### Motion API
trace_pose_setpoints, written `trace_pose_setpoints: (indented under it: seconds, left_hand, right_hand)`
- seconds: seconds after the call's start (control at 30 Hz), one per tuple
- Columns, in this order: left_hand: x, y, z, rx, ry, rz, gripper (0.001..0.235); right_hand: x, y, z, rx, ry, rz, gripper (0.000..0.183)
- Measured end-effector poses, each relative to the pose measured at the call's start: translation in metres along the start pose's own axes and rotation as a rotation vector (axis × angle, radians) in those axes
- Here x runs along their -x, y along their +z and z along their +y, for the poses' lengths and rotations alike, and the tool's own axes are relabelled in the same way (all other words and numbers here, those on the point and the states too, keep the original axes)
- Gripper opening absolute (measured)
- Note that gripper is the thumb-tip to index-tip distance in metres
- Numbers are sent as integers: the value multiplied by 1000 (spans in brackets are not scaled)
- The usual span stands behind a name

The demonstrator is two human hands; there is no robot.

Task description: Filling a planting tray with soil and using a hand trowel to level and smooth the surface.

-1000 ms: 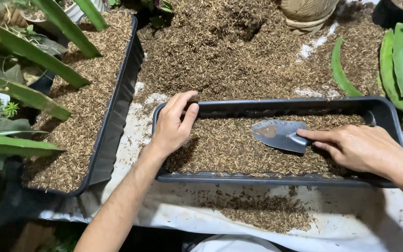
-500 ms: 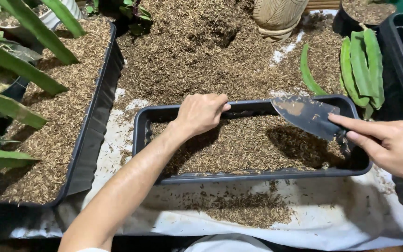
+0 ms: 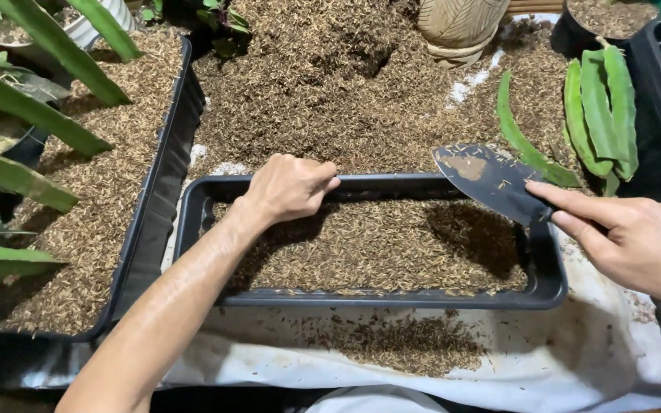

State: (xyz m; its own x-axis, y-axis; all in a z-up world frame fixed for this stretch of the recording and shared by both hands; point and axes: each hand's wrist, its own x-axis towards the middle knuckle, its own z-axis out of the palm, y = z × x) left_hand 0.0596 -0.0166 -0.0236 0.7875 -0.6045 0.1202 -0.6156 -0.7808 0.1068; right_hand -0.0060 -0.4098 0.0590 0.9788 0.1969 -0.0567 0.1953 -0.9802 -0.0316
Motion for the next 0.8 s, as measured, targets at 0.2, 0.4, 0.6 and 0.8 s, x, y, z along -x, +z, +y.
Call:
trace_pose_setpoints:
  seconds: [0.2,0.4,0.6,0.8]
  left_hand:
    - [6,-33,2,170,-215,-64,43]
    - [-28,-43,12,338,-426,-22,26]
    - [-76,-22,8,275,-394,-120,49]
    - [-114,-7,-6,263,-417,-301,49]
  right_hand:
    - [-22,14,6,-225,-75,236,39]
    - [-89,25,13,399,123,-2,41]
    - [-124,37,2,404,229,-201,41]
    - [-128,54,-1,319,164,-229,40]
